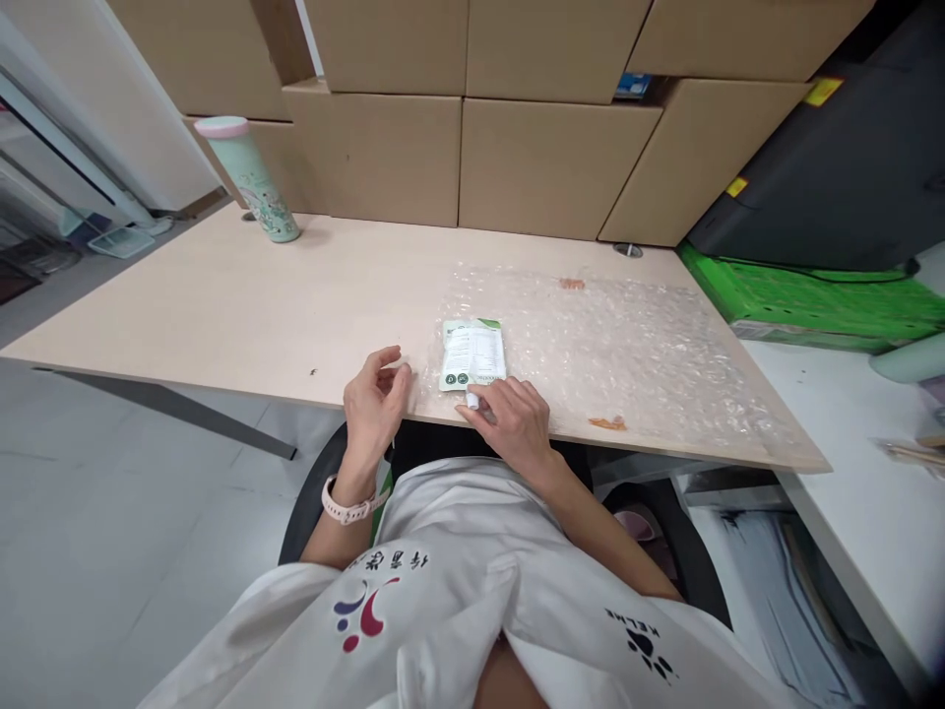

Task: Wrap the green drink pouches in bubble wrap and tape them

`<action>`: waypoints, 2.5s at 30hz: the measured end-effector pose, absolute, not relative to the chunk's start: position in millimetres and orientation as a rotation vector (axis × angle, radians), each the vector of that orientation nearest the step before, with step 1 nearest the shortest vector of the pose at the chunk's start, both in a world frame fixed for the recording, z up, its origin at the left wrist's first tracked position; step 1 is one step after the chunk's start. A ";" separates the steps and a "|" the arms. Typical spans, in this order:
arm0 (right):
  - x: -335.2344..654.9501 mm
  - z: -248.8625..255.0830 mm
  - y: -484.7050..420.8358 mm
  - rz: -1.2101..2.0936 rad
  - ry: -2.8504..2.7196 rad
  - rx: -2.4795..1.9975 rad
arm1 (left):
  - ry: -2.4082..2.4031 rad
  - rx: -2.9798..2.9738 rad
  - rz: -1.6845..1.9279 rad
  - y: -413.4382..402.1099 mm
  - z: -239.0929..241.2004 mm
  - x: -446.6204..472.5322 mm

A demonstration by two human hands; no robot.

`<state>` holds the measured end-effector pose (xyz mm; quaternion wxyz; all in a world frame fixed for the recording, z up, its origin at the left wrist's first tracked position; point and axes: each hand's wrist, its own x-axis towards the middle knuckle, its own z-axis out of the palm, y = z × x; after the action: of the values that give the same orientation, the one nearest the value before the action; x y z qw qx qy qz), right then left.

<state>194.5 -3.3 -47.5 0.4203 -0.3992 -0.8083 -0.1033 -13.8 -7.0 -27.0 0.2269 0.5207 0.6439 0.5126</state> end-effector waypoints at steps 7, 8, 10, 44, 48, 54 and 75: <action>191.5 -47.2 -11.1 -0.048 -2.067 -1.180 | 1.278 1.032 1.432 -12.0 -15.5 -5.8; 191.9 -47.5 -11.9 0.007 -2.090 -1.172 | 1.225 0.952 1.428 -13.6 -12.6 -4.0; 192.9 -47.9 -13.4 0.083 -2.110 -1.171 | 1.109 0.765 1.399 -16.3 -6.6 -0.3; 287.1 -17.7 -42.4 0.351 -2.108 -1.303 | 1.198 2.368 1.095 5.6 -44.7 132.5; 304.6 -24.3 -38.0 0.439 -1.788 -1.395 | 1.169 2.306 1.119 3.6 -44.6 132.5; 307.4 -25.7 -4.9 0.597 -1.608 -1.459 | 1.014 1.547 1.506 -3.3 -37.4 124.4; 290.7 -34.9 16.6 0.457 -1.948 -1.331 | 0.966 0.857 1.740 -7.0 -32.2 106.9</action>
<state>290.7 16.6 -34.9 0.3609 -0.5166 -0.7559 0.1775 106.9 -7.0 -32.2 0.4683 0.3493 0.3940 0.7095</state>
